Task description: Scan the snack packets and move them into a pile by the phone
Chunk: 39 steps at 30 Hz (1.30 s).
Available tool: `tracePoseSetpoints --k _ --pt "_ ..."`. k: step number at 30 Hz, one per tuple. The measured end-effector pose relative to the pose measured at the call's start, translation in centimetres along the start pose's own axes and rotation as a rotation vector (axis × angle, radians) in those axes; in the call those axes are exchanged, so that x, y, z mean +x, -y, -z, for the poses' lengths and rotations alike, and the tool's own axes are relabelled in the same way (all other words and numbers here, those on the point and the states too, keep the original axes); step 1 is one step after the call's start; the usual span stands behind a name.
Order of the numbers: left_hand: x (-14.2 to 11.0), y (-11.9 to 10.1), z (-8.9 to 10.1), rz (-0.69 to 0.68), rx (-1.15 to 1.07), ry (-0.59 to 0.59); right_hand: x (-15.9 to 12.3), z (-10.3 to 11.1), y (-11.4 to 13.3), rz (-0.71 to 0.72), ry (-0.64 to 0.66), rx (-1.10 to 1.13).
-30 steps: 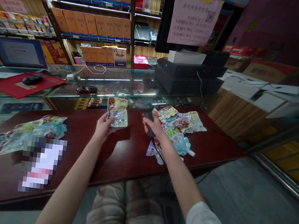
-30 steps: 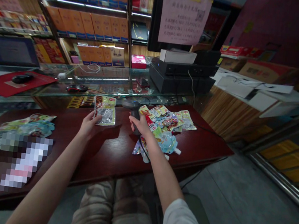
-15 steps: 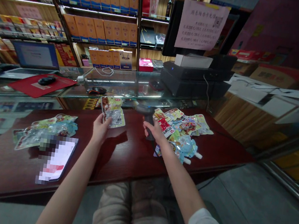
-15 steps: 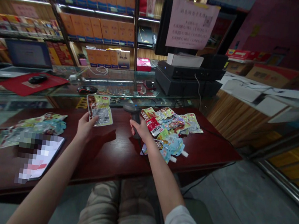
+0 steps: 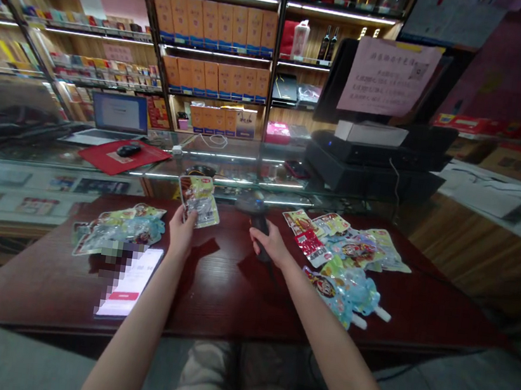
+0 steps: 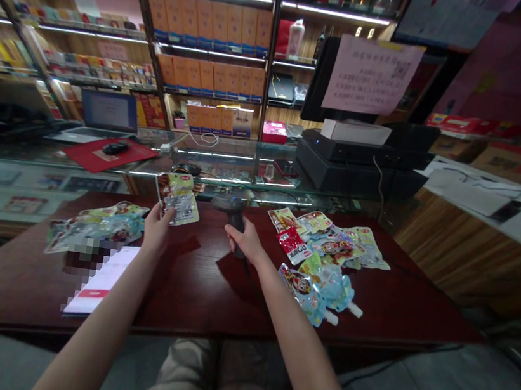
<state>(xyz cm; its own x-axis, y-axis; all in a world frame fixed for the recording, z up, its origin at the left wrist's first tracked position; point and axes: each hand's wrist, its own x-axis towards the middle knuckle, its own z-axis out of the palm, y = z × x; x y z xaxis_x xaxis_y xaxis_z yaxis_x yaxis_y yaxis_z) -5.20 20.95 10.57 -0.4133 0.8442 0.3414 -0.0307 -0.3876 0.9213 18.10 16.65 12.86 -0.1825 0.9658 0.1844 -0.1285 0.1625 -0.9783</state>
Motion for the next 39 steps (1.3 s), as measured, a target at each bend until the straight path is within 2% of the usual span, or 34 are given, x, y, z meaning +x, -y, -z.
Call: tracePoseSetpoints --k 7,15,22,29,39 --pt "-0.3 1.4 0.8 0.038 -0.018 -0.020 -0.1 -1.6 -1.1 -0.047 0.050 0.050" --pt "-0.5 1.0 0.7 0.012 -0.028 -0.017 -0.9 -1.8 -1.4 -0.067 0.068 0.071" --pt "0.6 1.8 1.3 -0.041 -0.005 -0.059 -0.3 -1.7 -1.8 -0.074 0.062 0.056" --pt "1.4 3.0 1.3 -0.036 -0.067 -0.044 -0.1 -2.6 -2.3 -0.071 0.103 -0.013" --pt "0.8 2.4 0.8 -0.049 -0.081 -0.003 -0.8 -3.0 -2.6 -0.070 0.120 -0.060"
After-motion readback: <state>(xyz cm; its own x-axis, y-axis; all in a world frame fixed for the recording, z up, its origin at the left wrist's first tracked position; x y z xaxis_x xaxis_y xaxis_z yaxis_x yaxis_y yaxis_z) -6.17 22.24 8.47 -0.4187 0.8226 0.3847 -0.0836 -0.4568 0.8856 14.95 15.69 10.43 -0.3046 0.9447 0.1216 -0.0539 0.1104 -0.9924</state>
